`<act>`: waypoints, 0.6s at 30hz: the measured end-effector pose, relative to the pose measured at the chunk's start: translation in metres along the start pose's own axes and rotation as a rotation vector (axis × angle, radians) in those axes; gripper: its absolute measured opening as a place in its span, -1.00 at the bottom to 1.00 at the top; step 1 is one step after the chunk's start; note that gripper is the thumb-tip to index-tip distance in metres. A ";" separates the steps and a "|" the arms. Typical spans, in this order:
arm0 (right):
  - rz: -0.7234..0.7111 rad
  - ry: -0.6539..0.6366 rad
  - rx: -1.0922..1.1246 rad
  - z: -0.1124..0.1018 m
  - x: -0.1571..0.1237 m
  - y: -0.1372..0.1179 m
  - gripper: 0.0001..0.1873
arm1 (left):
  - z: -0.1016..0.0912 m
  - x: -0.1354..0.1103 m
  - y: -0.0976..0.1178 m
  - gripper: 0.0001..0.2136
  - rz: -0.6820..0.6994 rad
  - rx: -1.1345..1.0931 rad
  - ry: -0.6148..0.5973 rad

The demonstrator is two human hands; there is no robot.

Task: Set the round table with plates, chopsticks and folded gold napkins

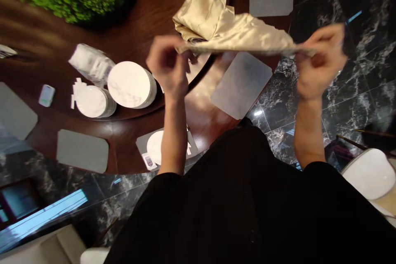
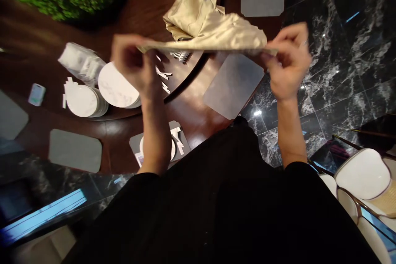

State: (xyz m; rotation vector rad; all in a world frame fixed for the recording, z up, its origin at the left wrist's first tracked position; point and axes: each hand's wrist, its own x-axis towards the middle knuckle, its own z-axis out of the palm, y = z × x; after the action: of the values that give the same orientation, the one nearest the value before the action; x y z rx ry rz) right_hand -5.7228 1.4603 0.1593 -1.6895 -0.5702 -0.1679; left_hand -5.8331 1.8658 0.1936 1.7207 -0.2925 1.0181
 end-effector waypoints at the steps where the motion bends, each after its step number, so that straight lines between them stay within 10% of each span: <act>1: -0.051 0.056 -0.057 0.012 -0.028 0.010 -0.69 | -0.002 -0.039 -0.004 -0.73 -0.136 0.001 0.005; 9: 0.646 -0.081 -0.240 0.107 -0.239 0.199 -0.71 | 0.021 -0.333 -0.125 -0.76 -0.987 0.259 -0.190; 18: 1.132 -0.030 -0.170 0.117 -0.311 0.235 -0.61 | 0.016 -0.410 -0.117 -0.80 -1.328 0.263 -0.306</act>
State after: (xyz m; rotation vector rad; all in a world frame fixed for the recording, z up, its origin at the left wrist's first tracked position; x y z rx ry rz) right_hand -5.9081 1.4647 -0.2023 -1.9413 0.4405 0.6374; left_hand -5.9998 1.7857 -0.1915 1.7739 0.7612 -0.1977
